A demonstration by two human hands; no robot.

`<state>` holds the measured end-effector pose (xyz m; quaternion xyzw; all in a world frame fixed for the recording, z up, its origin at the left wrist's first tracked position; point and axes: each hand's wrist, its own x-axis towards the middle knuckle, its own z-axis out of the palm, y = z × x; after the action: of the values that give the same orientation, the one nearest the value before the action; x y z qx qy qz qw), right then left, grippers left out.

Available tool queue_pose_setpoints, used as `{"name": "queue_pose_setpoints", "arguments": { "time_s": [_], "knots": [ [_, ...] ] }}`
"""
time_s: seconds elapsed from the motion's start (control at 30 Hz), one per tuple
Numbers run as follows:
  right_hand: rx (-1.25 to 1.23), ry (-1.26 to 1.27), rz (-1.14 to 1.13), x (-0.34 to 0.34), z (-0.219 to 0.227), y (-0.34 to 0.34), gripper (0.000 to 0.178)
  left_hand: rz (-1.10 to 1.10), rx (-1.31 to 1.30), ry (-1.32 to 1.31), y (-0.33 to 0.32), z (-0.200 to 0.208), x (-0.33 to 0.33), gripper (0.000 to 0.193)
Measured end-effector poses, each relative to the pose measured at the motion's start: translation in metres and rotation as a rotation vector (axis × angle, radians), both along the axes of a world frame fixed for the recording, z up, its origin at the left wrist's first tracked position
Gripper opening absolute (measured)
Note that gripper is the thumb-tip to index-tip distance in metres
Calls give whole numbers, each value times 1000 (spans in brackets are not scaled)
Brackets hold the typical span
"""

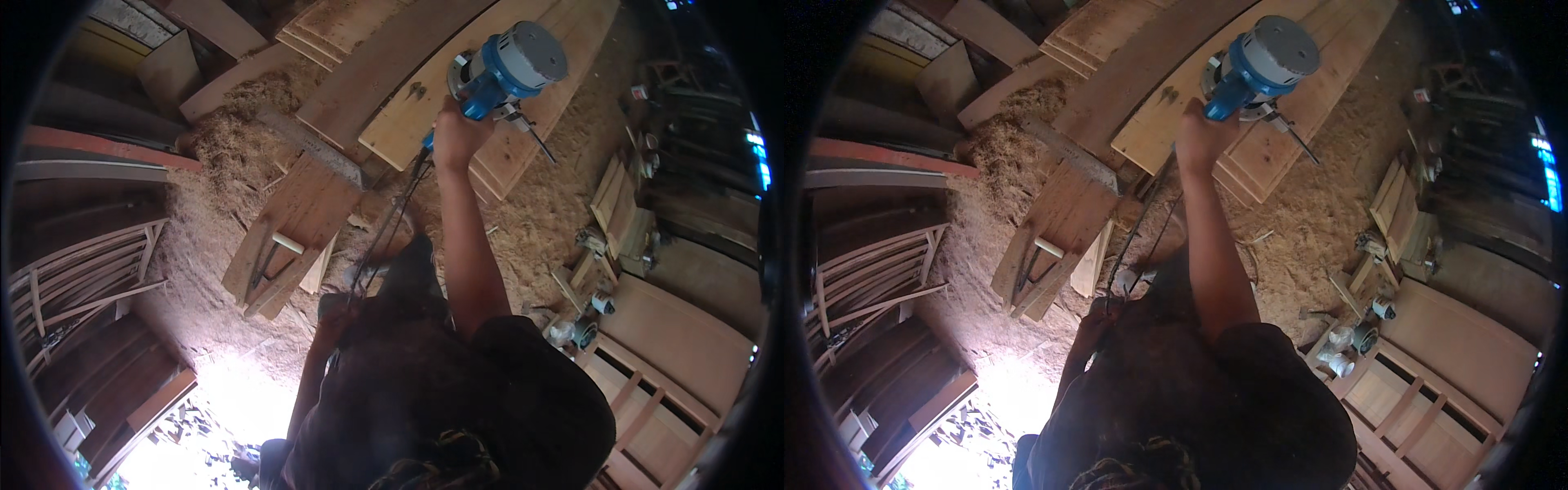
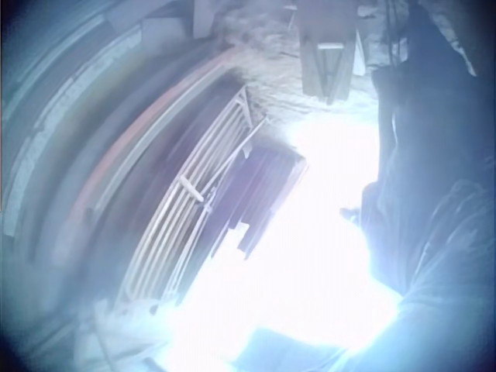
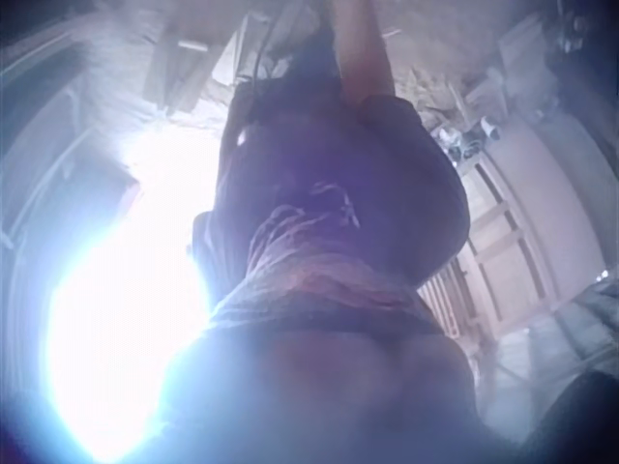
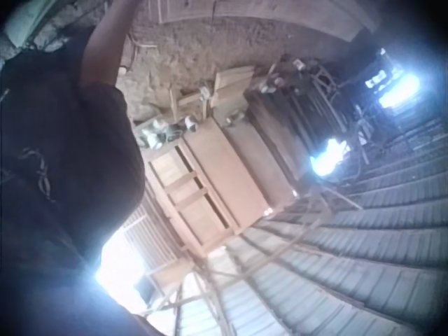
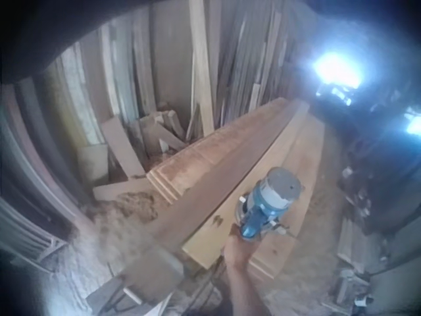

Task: The person uses a handheld electric router to shape the edge of a long wooden plank on a workbench. They guide the tool along the wood, flip the plank to work on the other side, and then move the finished piece aside.

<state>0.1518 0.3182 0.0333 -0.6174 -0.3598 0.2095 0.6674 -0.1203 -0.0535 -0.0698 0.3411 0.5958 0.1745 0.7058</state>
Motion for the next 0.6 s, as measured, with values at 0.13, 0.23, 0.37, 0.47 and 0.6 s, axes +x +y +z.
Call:
{"name": "queue_pose_setpoints", "arguments": {
  "time_s": [0.13,0.23,0.37,0.47,0.6],
  "knots": [
    [-40,13,-12,-25,4,-27,19,24,51,-45,-12,-17,-10,25],
    [-66,-7,-5,-40,3,-50,21,14,30,-19,-16,-24,-17,28],
    [-49,42,-14,-60,1,-60,23,10,75,-66,-15,-24,-25,32],
    [-79,3,-37,-64,1,-64,23,8,-21,-13,-10,-16,-28,32],
    [-69,-72,-54,-67,7,-69,23,-58,-81,5,-2,-11,-33,32]
  ]
}}
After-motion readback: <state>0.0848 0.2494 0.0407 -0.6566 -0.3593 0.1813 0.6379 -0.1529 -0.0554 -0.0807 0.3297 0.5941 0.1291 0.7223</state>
